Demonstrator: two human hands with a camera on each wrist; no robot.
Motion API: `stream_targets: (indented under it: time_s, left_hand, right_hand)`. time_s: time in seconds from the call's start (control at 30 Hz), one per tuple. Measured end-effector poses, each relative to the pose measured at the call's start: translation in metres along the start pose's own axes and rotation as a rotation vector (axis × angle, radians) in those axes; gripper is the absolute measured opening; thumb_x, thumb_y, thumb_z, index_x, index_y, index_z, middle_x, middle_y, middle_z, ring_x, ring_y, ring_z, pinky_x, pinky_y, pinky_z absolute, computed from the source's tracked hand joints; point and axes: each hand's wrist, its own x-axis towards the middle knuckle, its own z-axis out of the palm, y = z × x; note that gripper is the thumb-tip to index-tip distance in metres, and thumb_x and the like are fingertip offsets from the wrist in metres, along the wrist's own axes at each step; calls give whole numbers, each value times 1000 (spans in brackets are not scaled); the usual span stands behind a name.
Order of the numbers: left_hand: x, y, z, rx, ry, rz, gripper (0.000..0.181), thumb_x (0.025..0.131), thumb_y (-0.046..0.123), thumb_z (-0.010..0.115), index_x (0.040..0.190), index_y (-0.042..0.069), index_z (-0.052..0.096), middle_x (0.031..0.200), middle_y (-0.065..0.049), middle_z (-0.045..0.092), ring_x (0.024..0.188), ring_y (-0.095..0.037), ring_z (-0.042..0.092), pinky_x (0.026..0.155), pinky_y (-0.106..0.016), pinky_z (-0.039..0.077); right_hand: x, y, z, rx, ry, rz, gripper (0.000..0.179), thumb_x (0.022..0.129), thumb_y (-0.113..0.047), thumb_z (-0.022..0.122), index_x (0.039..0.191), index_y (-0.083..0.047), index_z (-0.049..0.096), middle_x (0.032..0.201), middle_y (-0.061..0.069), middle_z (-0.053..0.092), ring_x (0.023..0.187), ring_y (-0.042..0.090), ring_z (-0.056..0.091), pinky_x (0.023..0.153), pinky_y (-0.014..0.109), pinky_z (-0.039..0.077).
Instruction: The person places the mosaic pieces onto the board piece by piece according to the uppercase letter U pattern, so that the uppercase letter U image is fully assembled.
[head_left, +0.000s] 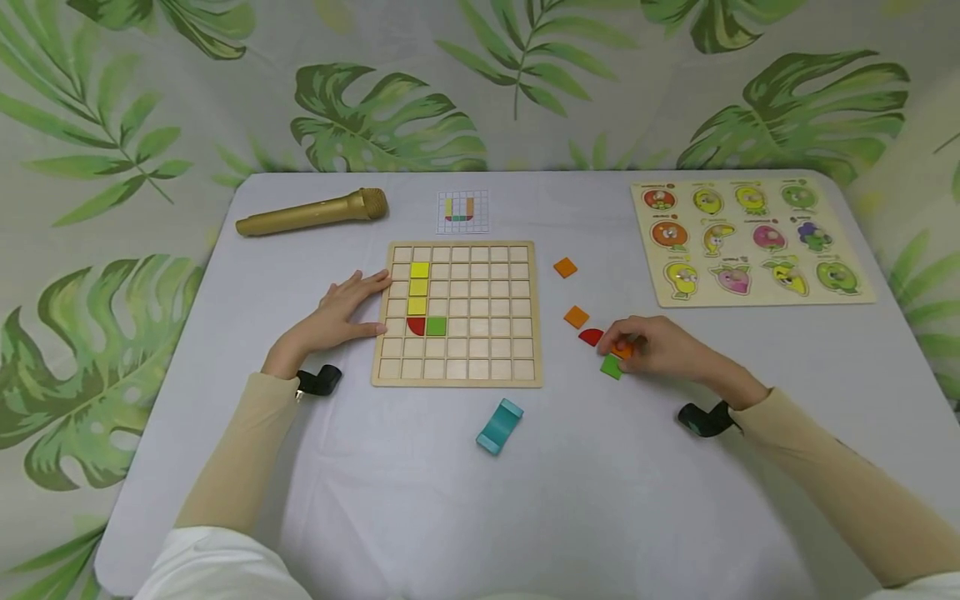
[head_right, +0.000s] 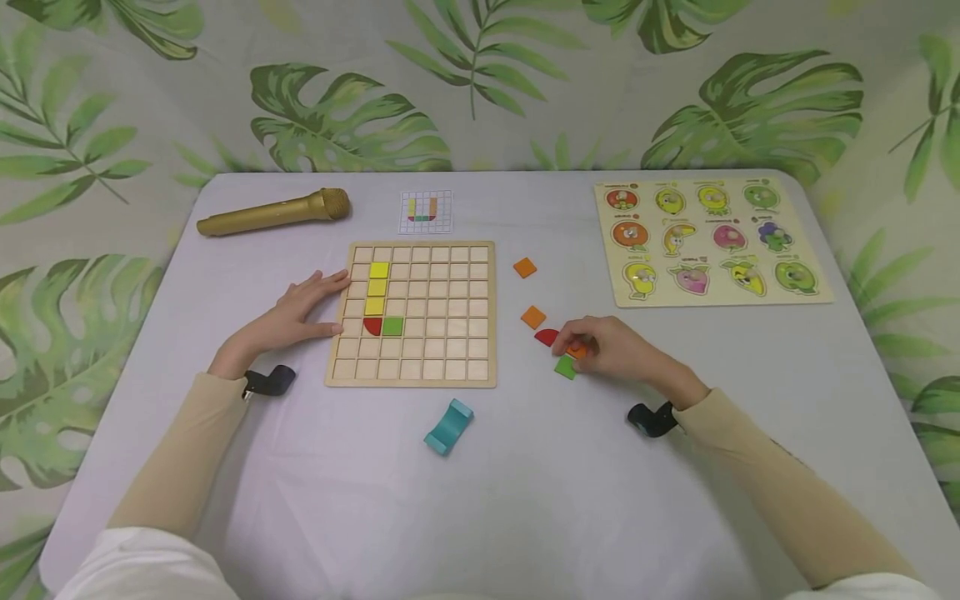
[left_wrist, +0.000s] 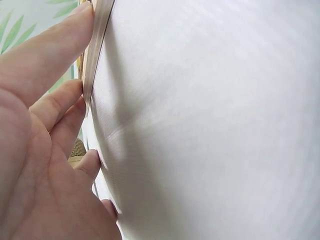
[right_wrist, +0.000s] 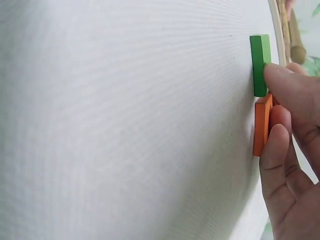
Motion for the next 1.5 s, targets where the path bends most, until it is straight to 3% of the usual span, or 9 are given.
stream_targets:
  time_s: [0.27,0.5,0.8,1.17,1.5]
  left_hand:
    - [-1,-1,1,-6,0,-1,75,91,29,67,151,9,27,159,-8,14,144,-33,-5,108,-59,-10]
    - [0,-4,1,-3,1,2,76,91,30,67,152,10,27,159,-7,13,144,-33,-5,108,-59,-10]
    - [0,-4,0,0,1,0,76,90,31,68,151,10,27,159,-7,14,144,-33,-5,108,-59,-9]
    - [2,-3,0,0,-7,-10,76,90,31,67,152,11,27,159,-6,13,144,-32,-5,108,-58,-10]
    - [1,-2,0,-1,-6,-7,75,90,30,68,151,10,28,159,-7,13,144,-33,-5,108,-59,-9]
  right_hand:
    - [6,0,1,-56,31,-40,27,78,9,73,96,-10,68,96,-3,65,90,17,53,81,29,46]
    - [7,-3,-3,-51,28,-32,25,77,8,74,91,-12,69,88,-5,62,81,18,52,72,29,46]
    - [15,-10,-11,122,-30,58,16,83,3,70,96,-5,67,89,5,63,78,20,54,69,24,48]
    - [53,-24,-9,197,-32,49,13,87,1,67,100,-1,66,98,11,63,84,23,58,74,29,51]
    - [102,-50,13,187,-65,-24,11,88,-1,67,99,-2,67,94,9,63,83,23,54,74,26,46]
